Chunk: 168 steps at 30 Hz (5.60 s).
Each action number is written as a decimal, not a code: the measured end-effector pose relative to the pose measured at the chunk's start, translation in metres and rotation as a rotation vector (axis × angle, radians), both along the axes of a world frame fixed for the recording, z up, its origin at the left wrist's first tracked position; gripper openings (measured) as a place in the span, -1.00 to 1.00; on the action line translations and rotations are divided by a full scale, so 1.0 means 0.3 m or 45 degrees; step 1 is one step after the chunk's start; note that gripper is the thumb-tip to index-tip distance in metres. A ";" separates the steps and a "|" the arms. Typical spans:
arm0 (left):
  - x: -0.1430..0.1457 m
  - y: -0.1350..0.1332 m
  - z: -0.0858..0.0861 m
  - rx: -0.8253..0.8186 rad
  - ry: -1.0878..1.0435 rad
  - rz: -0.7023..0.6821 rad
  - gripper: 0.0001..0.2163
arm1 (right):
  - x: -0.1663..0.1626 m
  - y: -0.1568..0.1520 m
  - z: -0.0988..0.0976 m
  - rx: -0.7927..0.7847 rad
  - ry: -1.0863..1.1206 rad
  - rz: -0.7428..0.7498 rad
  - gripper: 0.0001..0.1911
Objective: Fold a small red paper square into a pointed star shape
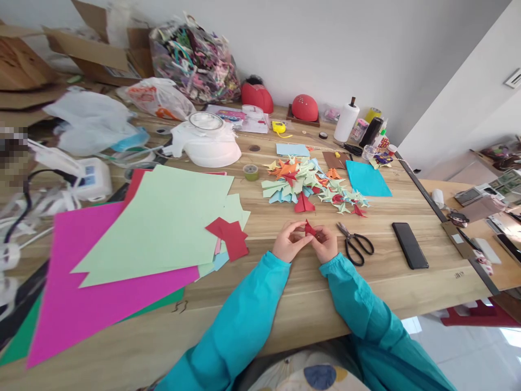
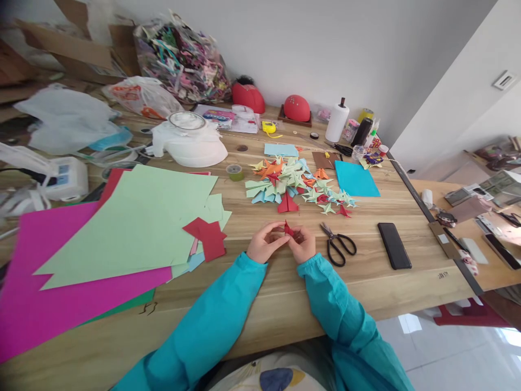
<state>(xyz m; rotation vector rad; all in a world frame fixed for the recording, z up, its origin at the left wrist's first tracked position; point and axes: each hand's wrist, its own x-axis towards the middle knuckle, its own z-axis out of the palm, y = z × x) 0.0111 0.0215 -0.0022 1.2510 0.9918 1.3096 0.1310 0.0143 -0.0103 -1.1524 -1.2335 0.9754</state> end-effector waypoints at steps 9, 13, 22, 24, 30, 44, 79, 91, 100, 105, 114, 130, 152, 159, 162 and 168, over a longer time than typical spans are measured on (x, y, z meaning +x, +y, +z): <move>-0.012 0.007 0.010 -0.204 -0.160 -0.042 -0.66 | 0.004 -0.016 0.027 0.175 -0.299 0.099 -0.84; -0.020 0.011 0.018 -0.246 -0.156 -0.020 -0.70 | 0.007 -0.010 0.017 0.136 -0.235 0.061 -0.88; -0.017 0.021 0.009 -0.215 -0.074 0.130 -0.71 | 0.007 -0.012 0.025 0.107 -0.143 -0.046 -0.78; -0.020 0.025 -0.002 -0.250 -0.118 0.122 -0.69 | 0.009 -0.007 0.018 0.076 -0.088 -0.098 -0.69; -0.020 0.025 -0.012 -0.262 -0.127 0.021 -0.71 | 0.001 0.006 -0.008 -0.087 0.104 0.038 -0.80; -0.008 0.014 -0.012 -0.365 -0.225 0.003 -0.68 | 0.005 0.009 -0.003 -0.253 0.414 0.027 -0.81; -0.017 0.025 0.008 -0.737 -0.535 0.002 -0.80 | -0.004 0.006 -0.001 -0.305 0.742 0.124 -0.84; -0.023 0.024 0.012 -0.700 -0.612 -0.087 -0.81 | 0.015 0.011 0.000 -0.153 0.402 0.079 -0.88; -0.022 0.020 0.007 -0.282 -0.164 0.021 -0.75 | 0.013 -0.002 0.035 -0.005 0.190 0.047 -0.89; -0.035 0.026 0.001 -0.221 -0.113 0.046 -0.75 | 0.007 0.000 0.025 -0.148 0.311 0.121 -0.81; -0.034 0.020 0.009 -0.219 -0.027 0.046 -0.80 | 0.011 0.009 0.011 -0.080 0.177 0.073 -0.87; -0.031 0.021 0.003 -0.248 -0.106 -0.028 -0.84 | 0.017 0.006 0.019 -0.126 0.208 0.094 -0.84; -0.036 0.010 0.028 -0.155 -0.015 -0.010 -0.84 | 0.017 0.013 -0.003 -0.330 0.367 0.151 -0.72; -0.030 0.024 0.000 -0.238 -0.009 0.043 -0.79 | 0.011 0.008 0.012 -0.272 0.295 0.179 -0.76; -0.024 0.022 -0.011 -0.274 -0.066 0.004 -0.76 | 0.013 0.011 0.008 -0.284 0.253 0.155 -0.74; -0.014 0.008 0.014 -0.384 -0.301 -0.073 -0.57 | 0.015 0.018 0.002 -0.229 0.239 -0.003 -0.73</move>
